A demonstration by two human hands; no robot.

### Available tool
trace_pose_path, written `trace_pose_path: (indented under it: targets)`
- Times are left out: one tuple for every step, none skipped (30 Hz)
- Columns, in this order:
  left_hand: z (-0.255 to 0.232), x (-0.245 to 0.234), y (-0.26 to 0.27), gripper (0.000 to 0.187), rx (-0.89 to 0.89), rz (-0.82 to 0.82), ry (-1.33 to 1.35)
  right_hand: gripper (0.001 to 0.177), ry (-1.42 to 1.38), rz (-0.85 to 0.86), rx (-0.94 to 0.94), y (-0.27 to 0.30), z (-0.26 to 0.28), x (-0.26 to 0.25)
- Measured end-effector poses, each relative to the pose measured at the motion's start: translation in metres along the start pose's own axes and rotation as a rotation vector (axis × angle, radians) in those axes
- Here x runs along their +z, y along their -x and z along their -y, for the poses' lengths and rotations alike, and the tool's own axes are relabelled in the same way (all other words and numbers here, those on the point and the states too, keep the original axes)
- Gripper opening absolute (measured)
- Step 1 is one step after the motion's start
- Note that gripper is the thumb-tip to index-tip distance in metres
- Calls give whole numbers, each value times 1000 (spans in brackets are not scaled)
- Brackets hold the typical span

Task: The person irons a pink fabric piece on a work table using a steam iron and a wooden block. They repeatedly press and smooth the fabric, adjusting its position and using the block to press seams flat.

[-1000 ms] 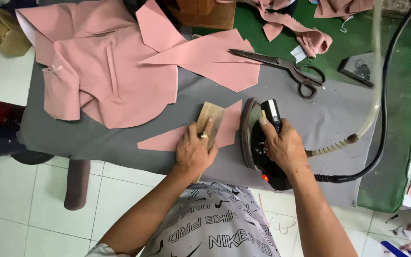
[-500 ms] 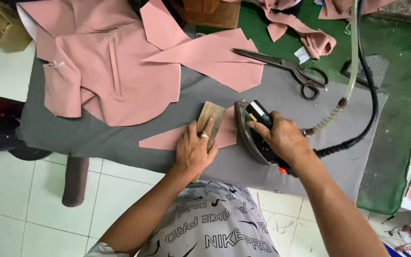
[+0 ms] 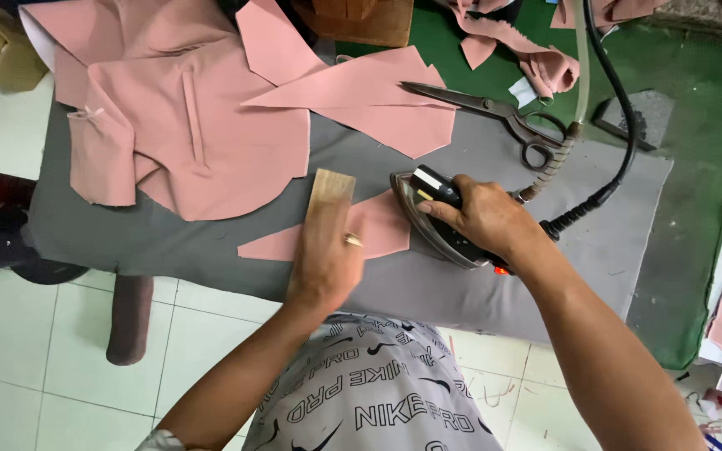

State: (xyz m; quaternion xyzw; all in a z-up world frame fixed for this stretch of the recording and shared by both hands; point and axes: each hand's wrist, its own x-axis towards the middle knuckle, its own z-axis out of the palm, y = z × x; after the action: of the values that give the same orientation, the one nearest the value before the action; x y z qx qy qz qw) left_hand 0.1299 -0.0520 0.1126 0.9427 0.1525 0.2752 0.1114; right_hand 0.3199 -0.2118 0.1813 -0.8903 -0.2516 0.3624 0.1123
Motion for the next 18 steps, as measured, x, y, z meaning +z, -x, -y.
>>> trace_pose_path:
  targets:
    - [-1, 23, 17, 31, 0, -4, 0, 65, 2, -3, -2, 1, 2, -2]
    - [-2, 45, 35, 27, 161, 58, 58, 63, 11, 4, -14, 3, 5, -5]
    - [-3, 67, 52, 24, 323, 120, 116, 61, 20, 11, -27, 4, 8, -7]
    - [-3, 74, 57, 24, 324, 115, 116, 61, 23, 7, -28, 3, 8, -8]
    - [-5, 81, 62, 27, 327, 200, 76, 62, 40, 21, -28, 2, 9, -10]
    - [-6, 87, 67, 32, 329, 286, 37, 62, 56, 36, -26, 1, 9, -11]
    - [-7, 87, 70, 32, 331, 283, 38, 62, 58, 32, -25, -5, 5, -9]
    - [-7, 85, 72, 26, 323, 295, -14, 61, 50, 23, -42, -10, 1, -6]
    - [-7, 84, 74, 22, 314, 308, -65, 61, 43, 13, -59, -16, -3, -4]
    - [-4, 97, 82, 22, 316, 308, -66, 61, 41, 12, -59, -18, -2, -5]
    - [-1, 110, 89, 24, 313, 352, -93, 61, 24, -6, -48, -20, -2, -5]
    - [2, 123, 98, 27, 308, 398, -121, 62, 7, -23, -39, -21, -1, -5]
    - [-4, 112, 92, 27, 308, 398, -122, 62, 6, -22, -40, -21, -1, -3]
    - [-9, 102, 84, 34, 269, 588, -92, 62, -16, -42, -29, -22, -1, -3]
    - [-14, 92, 76, 41, 229, 776, -62, 62, -37, -61, -19, -22, -1, -2]
    - [-16, 85, 74, 41, 231, 774, -62, 62, -37, -64, -18, -24, -6, 3]
    - [-17, 78, 71, 42, 253, 799, -65, 64, -63, -73, 9, -27, -11, 8]
    - [-18, 73, 66, 42, 273, 821, -66, 65, -84, -83, 35, -31, -15, 12]
